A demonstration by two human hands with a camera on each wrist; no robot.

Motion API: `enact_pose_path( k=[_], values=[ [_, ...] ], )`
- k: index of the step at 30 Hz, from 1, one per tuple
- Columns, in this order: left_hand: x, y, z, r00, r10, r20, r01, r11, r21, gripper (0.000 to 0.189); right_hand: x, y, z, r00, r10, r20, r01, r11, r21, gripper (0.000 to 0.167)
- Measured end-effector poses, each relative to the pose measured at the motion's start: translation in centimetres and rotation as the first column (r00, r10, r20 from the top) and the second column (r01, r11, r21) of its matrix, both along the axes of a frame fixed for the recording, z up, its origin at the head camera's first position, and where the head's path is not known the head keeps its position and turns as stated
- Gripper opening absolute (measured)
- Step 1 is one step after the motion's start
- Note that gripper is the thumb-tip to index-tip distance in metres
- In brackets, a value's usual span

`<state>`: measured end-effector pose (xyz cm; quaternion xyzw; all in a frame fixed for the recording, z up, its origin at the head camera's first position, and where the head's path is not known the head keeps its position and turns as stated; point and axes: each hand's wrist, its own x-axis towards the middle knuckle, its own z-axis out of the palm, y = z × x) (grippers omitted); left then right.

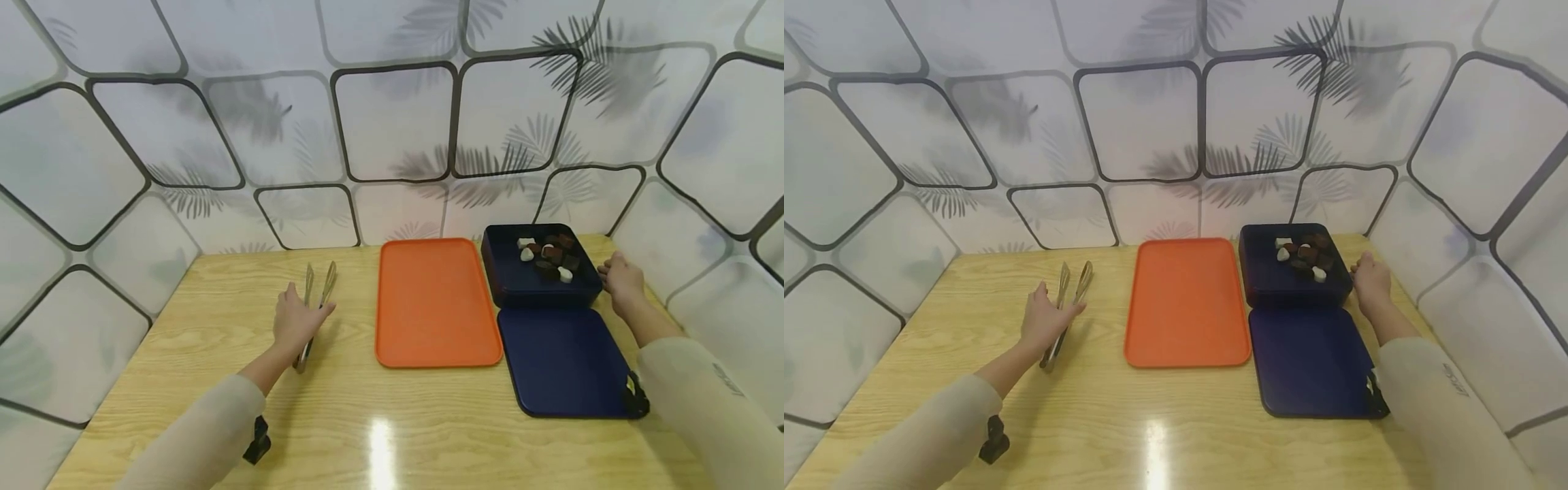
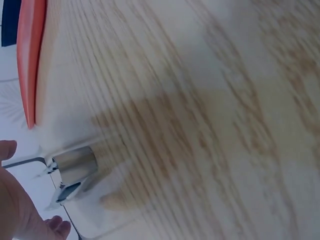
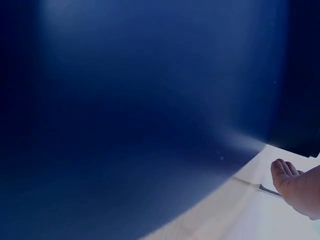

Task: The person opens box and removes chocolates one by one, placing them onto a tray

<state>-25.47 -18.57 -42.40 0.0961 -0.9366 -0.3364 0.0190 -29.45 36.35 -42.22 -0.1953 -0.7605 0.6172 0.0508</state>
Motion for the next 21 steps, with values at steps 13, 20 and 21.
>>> enact_pose_path(
  k=[13, 20, 21],
  values=[
    [0.6, -0.7, -2.0, 0.997, -0.032, 0.074, 0.041, 0.991, -0.130, 0.074, -0.7, -0.9, -1.2, 0.997, 0.014, 0.079, -0.026, 0.988, 0.154, 0.065],
    [0.7, -1.0, -2.3, 0.997, -0.037, 0.069, 0.047, 0.989, -0.142, 0.061, -0.1, -0.2, -1.0, 0.962, 0.257, 0.089, -0.266, 0.825, 0.499, 0.063],
    [0.7, -1.1, -2.3, 0.997, -0.043, 0.065, 0.052, 0.989, -0.141, 0.061, 0.0, 0.0, -0.9, 0.950, 0.297, 0.092, -0.295, 0.769, 0.567, 0.063]
  ],
)
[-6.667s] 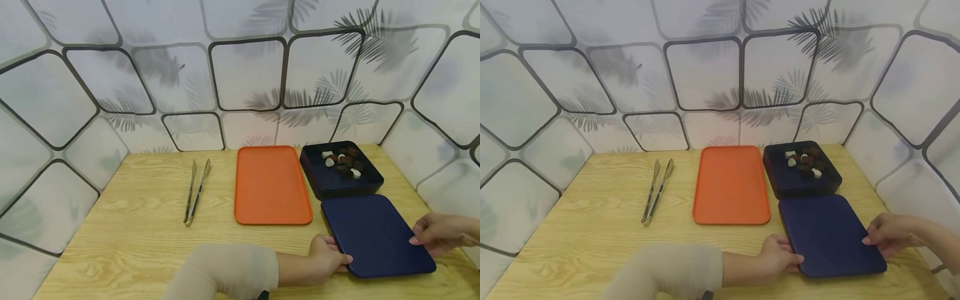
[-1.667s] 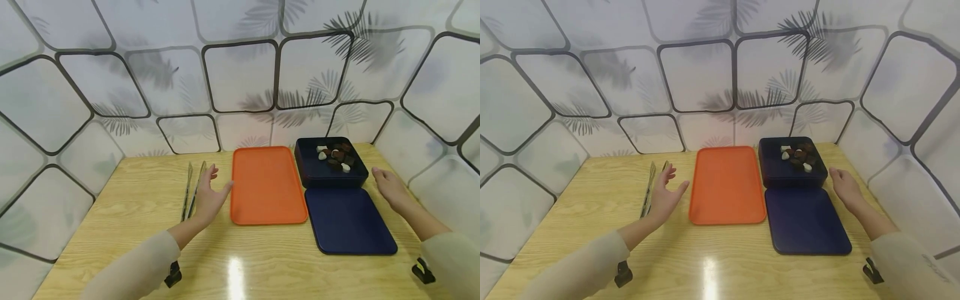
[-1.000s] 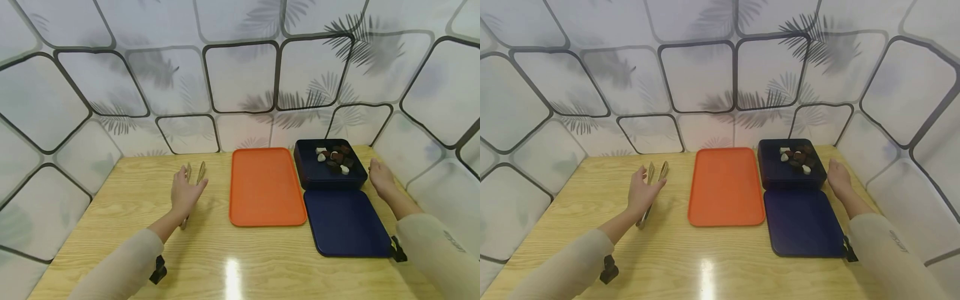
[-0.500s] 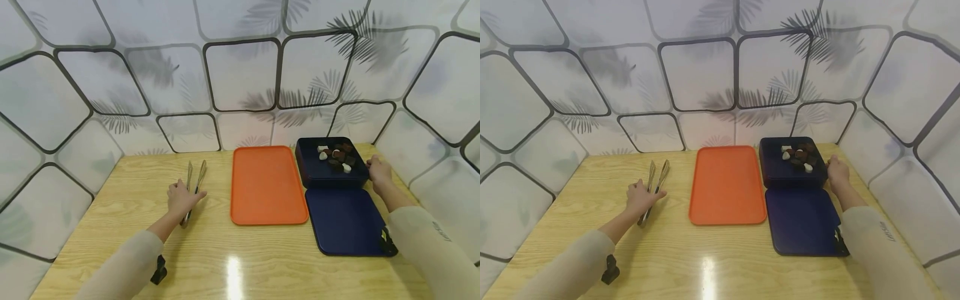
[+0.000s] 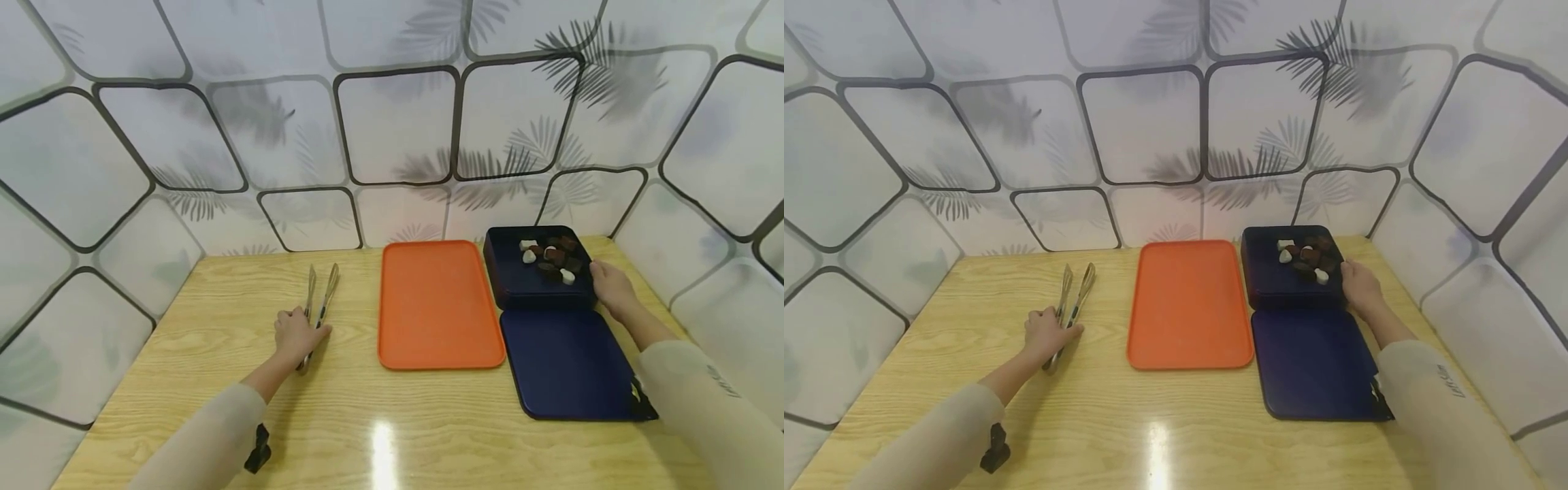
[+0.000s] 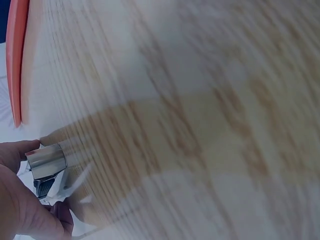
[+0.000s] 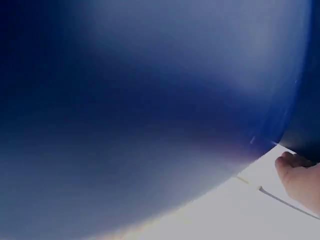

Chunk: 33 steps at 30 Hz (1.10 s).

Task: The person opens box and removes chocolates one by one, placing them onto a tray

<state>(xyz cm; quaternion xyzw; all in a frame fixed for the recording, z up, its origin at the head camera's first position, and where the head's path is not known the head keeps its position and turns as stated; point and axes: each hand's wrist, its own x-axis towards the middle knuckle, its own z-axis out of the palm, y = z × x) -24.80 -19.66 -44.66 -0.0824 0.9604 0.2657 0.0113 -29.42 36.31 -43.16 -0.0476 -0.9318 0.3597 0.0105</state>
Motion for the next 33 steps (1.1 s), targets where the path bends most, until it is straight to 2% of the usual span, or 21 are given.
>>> enact_pose_path(
  k=[2, 4, 9, 12, 15, 19, 22, 25, 26, 28, 30, 32, 33],
  values=[
    [0.1, -0.1, 0.0, 1.000, -0.012, -0.002, 0.012, 1.000, 0.010, 0.060, 0.2, 0.1, -0.1, 0.994, 0.099, -0.047, -0.093, 0.987, 0.129, 0.061],
    [0.2, -0.1, 0.0, 1.000, -0.022, 0.001, 0.022, 0.999, 0.025, 0.061, 0.4, 0.1, -0.2, 0.981, 0.181, -0.069, -0.164, 0.965, 0.204, 0.060],
    [0.3, -0.3, 0.0, 0.999, -0.032, 0.009, 0.032, 0.997, 0.069, 0.061, 1.0, 0.1, -0.3, 0.955, 0.294, -0.037, -0.279, 0.935, 0.217, 0.072],
    [0.3, -0.3, 0.1, 0.999, -0.039, 0.017, 0.037, 0.995, 0.089, 0.060, 1.4, 0.2, -0.4, 0.948, 0.319, 0.005, -0.311, 0.922, 0.232, 0.082],
    [0.3, -0.3, 0.1, 0.999, -0.038, 0.020, 0.036, 0.994, 0.101, 0.055, 1.7, 0.2, -0.4, 0.944, 0.331, 0.017, -0.322, 0.903, 0.286, 0.087],
    [0.0, -0.3, 0.1, 0.999, -0.034, 0.006, 0.033, 0.994, 0.106, 0.051, 1.8, 0.3, -0.2, 0.944, 0.324, 0.056, -0.323, 0.878, 0.353, 0.090],
    [0.0, -0.2, 0.1, 0.999, -0.036, -0.002, 0.036, 0.994, 0.099, 0.050, 1.8, 0.3, 0.0, 0.946, 0.316, 0.076, -0.321, 0.870, 0.373, 0.092],
    [0.1, -0.2, 0.0, 0.997, -0.077, -0.030, 0.077, 0.997, 0.013, 0.046, 1.8, 0.4, 0.0, 0.947, 0.313, 0.072, -0.314, 0.856, 0.410, 0.093],
    [0.2, -0.3, -0.1, 0.992, -0.120, -0.047, 0.117, 0.990, -0.074, 0.043, 1.8, 0.4, 0.0, 0.948, 0.311, 0.068, -0.310, 0.851, 0.424, 0.094],
    [0.3, -0.3, -0.3, 0.977, -0.193, -0.086, 0.167, 0.956, -0.242, 0.041, 1.7, 0.5, 0.0, 0.949, 0.309, 0.060, -0.302, 0.838, 0.455, 0.094],
    [0.4, -0.4, -0.7, 0.965, -0.233, -0.119, 0.176, 0.915, -0.363, 0.040, 1.6, 0.6, 0.0, 0.950, 0.309, 0.048, -0.294, 0.828, 0.477, 0.094],
    [0.4, -0.4, -1.1, 0.958, -0.255, -0.132, 0.174, 0.881, -0.441, 0.040, 1.4, 0.6, 0.0, 0.950, 0.308, 0.043, -0.289, 0.822, 0.491, 0.095],
    [0.4, -0.5, -1.3, 0.961, -0.243, -0.134, 0.165, 0.888, -0.429, 0.041, 1.3, 0.7, -0.1, 0.950, 0.308, 0.041, -0.286, 0.817, 0.500, 0.095]
  ],
)
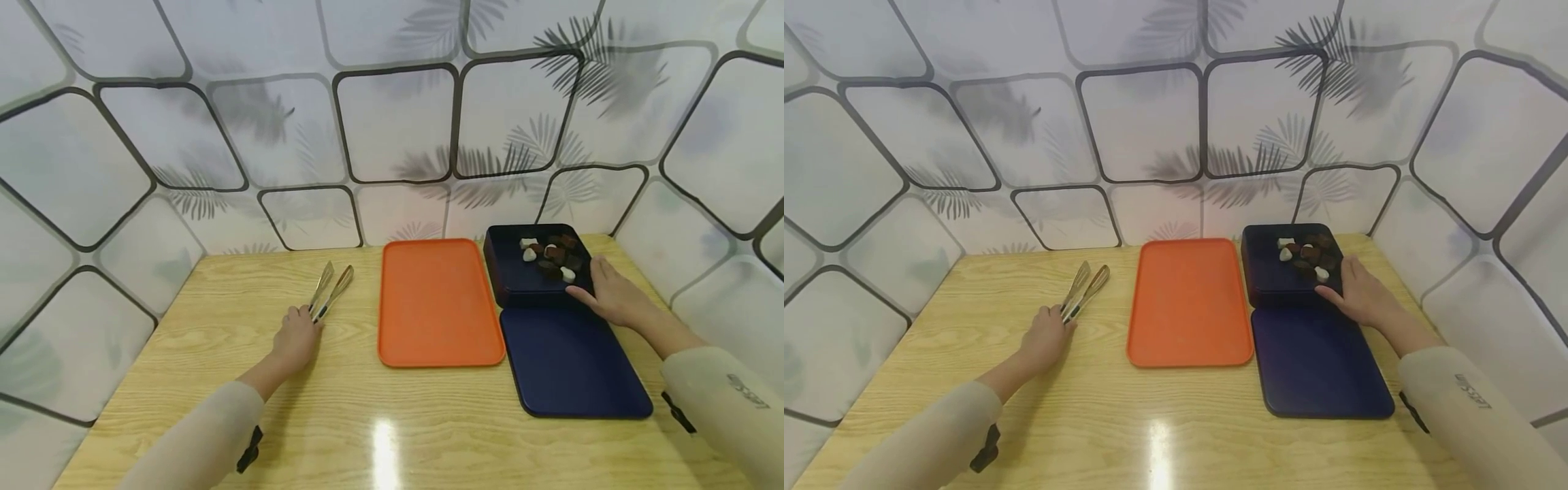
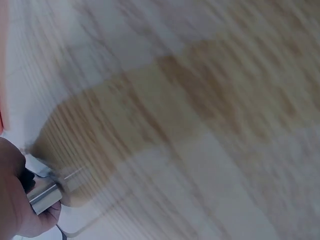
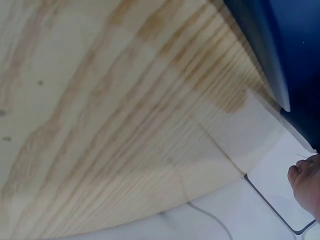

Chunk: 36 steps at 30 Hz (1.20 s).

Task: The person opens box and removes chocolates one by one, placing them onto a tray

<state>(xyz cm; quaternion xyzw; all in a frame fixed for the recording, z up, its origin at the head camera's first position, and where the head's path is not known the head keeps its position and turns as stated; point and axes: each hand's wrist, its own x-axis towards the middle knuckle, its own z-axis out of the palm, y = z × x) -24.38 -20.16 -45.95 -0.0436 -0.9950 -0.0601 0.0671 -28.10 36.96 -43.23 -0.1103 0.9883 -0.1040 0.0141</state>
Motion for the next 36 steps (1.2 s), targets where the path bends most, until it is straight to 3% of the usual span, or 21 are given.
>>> enact_pose_path(
  k=[2, 10, 15, 22, 27, 31, 36],
  values=[
    [0.0, -0.2, -0.3, 1.000, 0.000, -0.004, 0.000, 1.000, 0.005, 0.041, -0.1, 0.0, 0.0, 1.000, -0.001, 0.001, 0.001, 1.000, 0.005, 0.096],
    [0.2, -1.0, -0.6, 0.986, -0.126, -0.110, 0.119, 0.990, -0.070, 0.040, -0.1, -0.3, -0.3, 0.999, 0.007, 0.046, -0.004, 0.997, -0.076, 0.098],
    [0.2, -1.4, -0.3, 0.987, -0.132, -0.091, 0.127, 0.990, -0.059, 0.037, 0.0, -0.5, -0.4, 1.000, 0.010, 0.021, -0.008, 0.993, -0.120, 0.097],
    [0.0, -2.1, -0.2, 0.973, -0.163, -0.162, 0.145, 0.982, -0.117, 0.035, 0.0, -0.5, -0.5, 1.000, 0.002, 0.022, 0.001, 0.991, -0.137, 0.096],
    [0.0, -1.9, 0.3, 0.978, -0.167, -0.126, 0.151, 0.981, -0.125, 0.035, 0.1, -0.7, -0.3, 1.000, -0.006, 0.023, 0.009, 0.991, -0.135, 0.095],
    [-0.2, -1.7, 0.6, 0.960, -0.212, -0.184, 0.189, 0.972, -0.137, 0.034, 0.2, -0.7, -0.2, 1.000, -0.008, -0.013, 0.006, 0.995, -0.101, 0.095],
    [-0.6, -1.2, 1.0, 0.923, -0.270, -0.276, 0.224, 0.957, -0.186, 0.032, 0.2, -0.7, -0.3, 0.998, -0.017, -0.057, 0.014, 0.998, -0.056, 0.094]
  ],
)
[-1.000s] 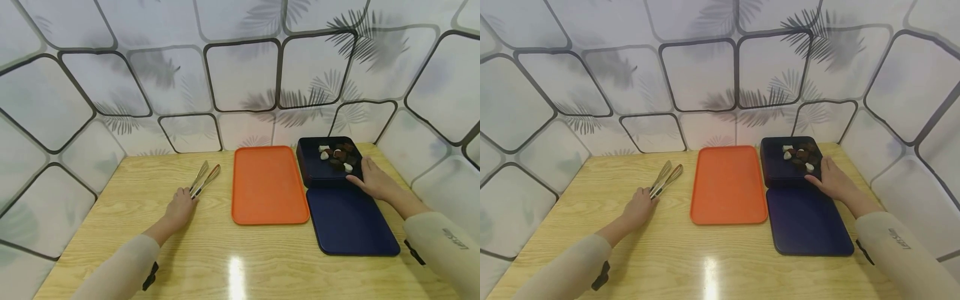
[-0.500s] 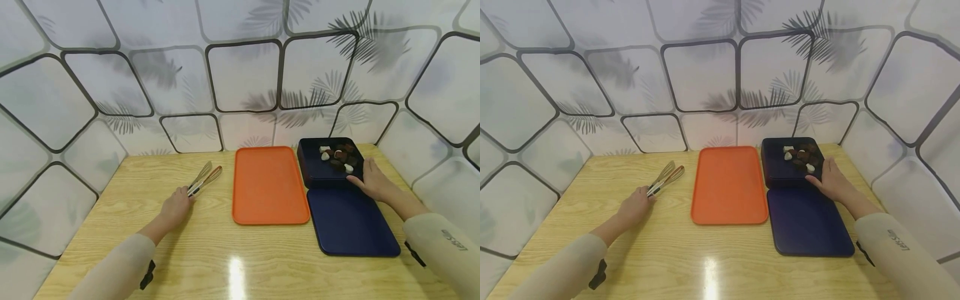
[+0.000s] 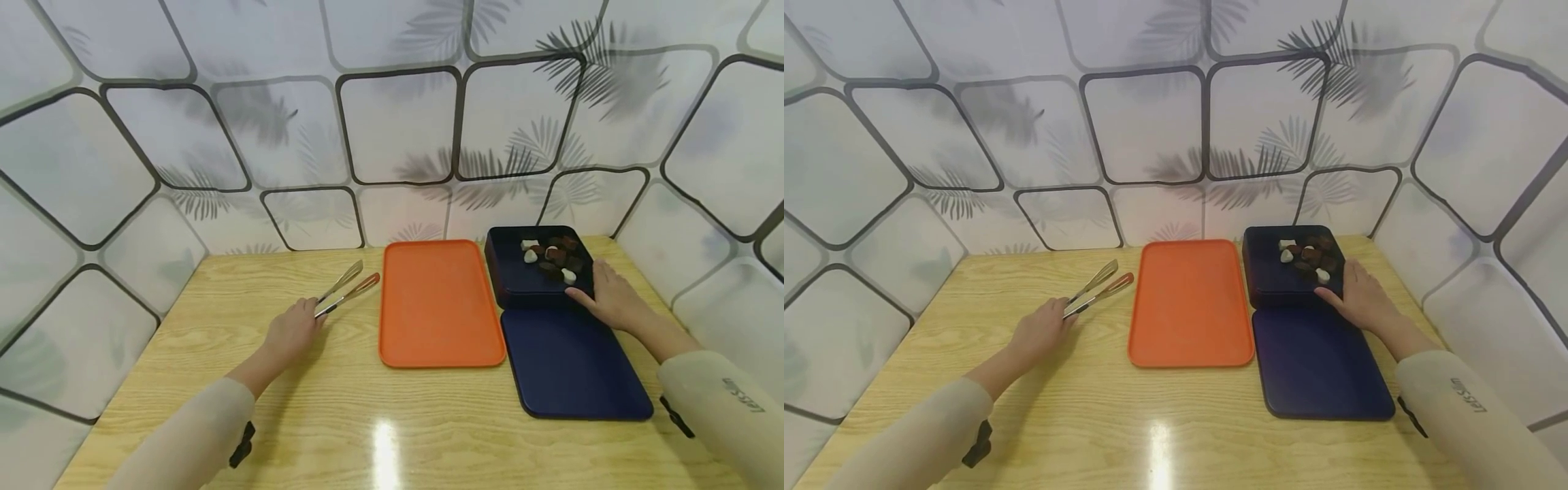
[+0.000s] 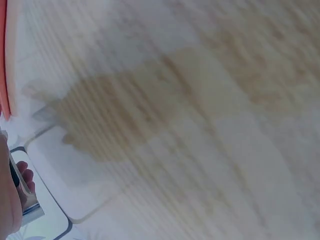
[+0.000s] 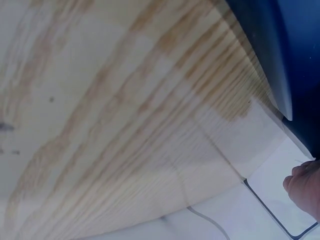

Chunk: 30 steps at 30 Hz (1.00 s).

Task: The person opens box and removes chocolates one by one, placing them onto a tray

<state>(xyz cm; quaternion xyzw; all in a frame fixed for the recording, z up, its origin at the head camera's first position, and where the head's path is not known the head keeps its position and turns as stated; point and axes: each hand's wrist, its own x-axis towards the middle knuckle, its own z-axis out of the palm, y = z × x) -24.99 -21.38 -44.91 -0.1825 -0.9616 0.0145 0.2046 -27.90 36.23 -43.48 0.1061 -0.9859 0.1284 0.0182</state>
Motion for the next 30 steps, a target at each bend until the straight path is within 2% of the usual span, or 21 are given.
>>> enact_pose_path(
  k=[3, 6, 8, 10, 13, 16, 19, 21, 24, 30],
  values=[
    [-0.1, 0.4, 0.5, 1.000, -0.013, -0.007, 0.013, 1.000, 0.020, 0.034, 0.0, 0.0, -0.1, 1.000, 0.001, -0.006, -0.001, 1.000, -0.007, 0.094],
    [-0.1, 0.9, 1.3, 0.994, -0.001, 0.112, -0.010, 0.995, 0.098, 0.039, 0.0, 0.0, -0.1, 1.000, 0.001, -0.003, -0.001, 1.000, -0.017, 0.095],
    [-0.1, 1.3, 1.9, 0.971, 0.013, 0.237, -0.057, 0.982, 0.179, 0.044, 0.0, 0.1, -0.2, 1.000, 0.001, 0.002, -0.001, 1.000, -0.020, 0.095],
    [-0.2, 1.6, 2.5, 0.935, 0.012, 0.355, -0.116, 0.955, 0.273, 0.048, 0.0, 0.1, -0.2, 1.000, -0.001, 0.010, 0.001, 1.000, -0.026, 0.095],
    [-0.3, 2.0, 3.1, 0.891, -0.017, 0.454, -0.184, 0.901, 0.394, 0.052, -0.1, 0.2, -0.2, 1.000, 0.000, 0.018, 0.001, 1.000, -0.029, 0.096],
    [-0.4, 2.5, 3.5, 0.873, -0.055, 0.484, -0.212, 0.851, 0.480, 0.050, -0.2, 0.3, -0.2, 1.000, 0.002, 0.021, -0.002, 1.000, -0.029, 0.095],
    [-0.5, 3.1, 3.9, 0.874, -0.082, 0.480, -0.212, 0.822, 0.528, 0.048, -0.2, 0.3, -0.3, 1.000, 0.004, 0.021, -0.004, 0.999, -0.032, 0.095],
    [-0.6, 3.5, 4.2, 0.876, -0.094, 0.473, -0.208, 0.811, 0.546, 0.047, -0.2, 0.3, -0.3, 1.000, 0.005, 0.023, -0.004, 0.999, -0.037, 0.094],
    [-0.7, 4.1, 4.5, 0.877, -0.104, 0.470, -0.201, 0.808, 0.554, 0.047, -0.2, 0.3, -0.4, 1.000, 0.006, 0.027, -0.005, 0.999, -0.035, 0.094],
    [-1.2, 5.3, 5.1, 0.861, -0.127, 0.492, -0.205, 0.799, 0.565, 0.045, -0.5, 0.3, -0.5, 1.000, 0.011, 0.006, -0.011, 1.000, -0.029, 0.092]
  ],
)
